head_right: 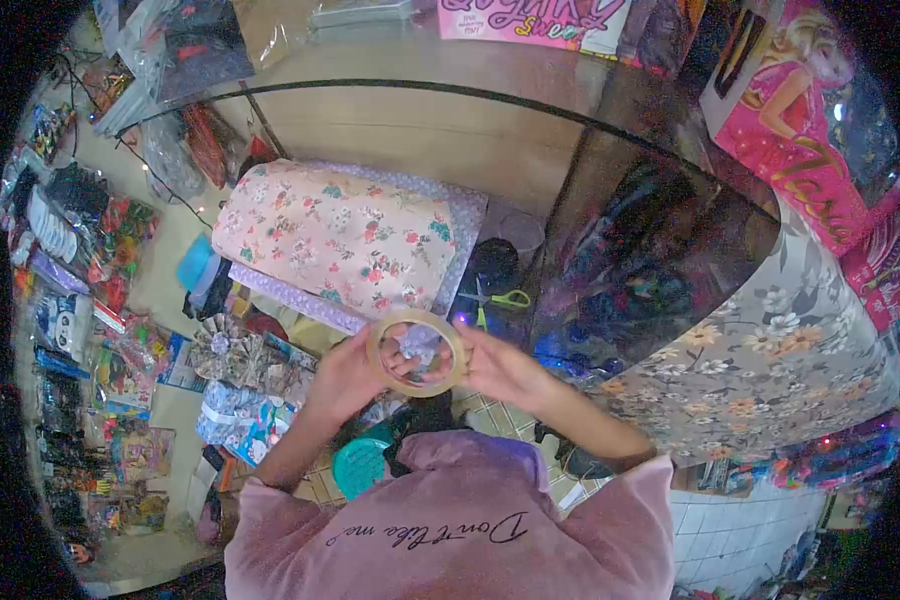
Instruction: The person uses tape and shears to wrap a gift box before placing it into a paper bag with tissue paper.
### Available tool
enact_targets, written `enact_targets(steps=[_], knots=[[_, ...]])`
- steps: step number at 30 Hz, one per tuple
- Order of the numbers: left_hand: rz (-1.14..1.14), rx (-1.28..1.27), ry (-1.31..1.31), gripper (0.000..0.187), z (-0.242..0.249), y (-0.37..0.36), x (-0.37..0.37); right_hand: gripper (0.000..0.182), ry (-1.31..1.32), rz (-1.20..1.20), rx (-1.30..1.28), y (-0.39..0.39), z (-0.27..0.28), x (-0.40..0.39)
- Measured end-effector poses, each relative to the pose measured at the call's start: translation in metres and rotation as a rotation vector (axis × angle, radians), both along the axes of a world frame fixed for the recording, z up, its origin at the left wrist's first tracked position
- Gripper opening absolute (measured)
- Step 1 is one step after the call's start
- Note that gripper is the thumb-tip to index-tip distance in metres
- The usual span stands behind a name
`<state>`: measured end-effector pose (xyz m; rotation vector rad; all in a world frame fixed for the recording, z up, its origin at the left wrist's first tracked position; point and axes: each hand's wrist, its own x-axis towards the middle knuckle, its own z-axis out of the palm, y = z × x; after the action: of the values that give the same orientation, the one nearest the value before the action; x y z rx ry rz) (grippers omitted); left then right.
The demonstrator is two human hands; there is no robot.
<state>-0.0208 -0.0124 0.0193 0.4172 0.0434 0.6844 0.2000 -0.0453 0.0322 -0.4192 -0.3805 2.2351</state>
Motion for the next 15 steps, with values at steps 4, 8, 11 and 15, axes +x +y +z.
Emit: enact_targets(steps=[4,8,11,15], knots=[[0.254,0.021,0.389,0.046,-0.016,-0.009,0.01,0.036,-0.068,-0.115,0.021,-0.005,-0.006,-0.011],[0.364,-0.089,0.298,0.042,-0.027,-0.02,0.025,0.038,0.053,-0.18,0.081,-0.001,-0.026,-0.012],[0.477,-0.036,0.108,0.033,-0.017,-0.017,0.019,0.044,-0.161,-0.089,0.175,-0.002,-0.029,-0.01],[0.171,0.3,0.496,0.031,0.012,-0.007,-0.001,0.054,-0.049,0.035,0.095,0.001,-0.014,-0.01]])
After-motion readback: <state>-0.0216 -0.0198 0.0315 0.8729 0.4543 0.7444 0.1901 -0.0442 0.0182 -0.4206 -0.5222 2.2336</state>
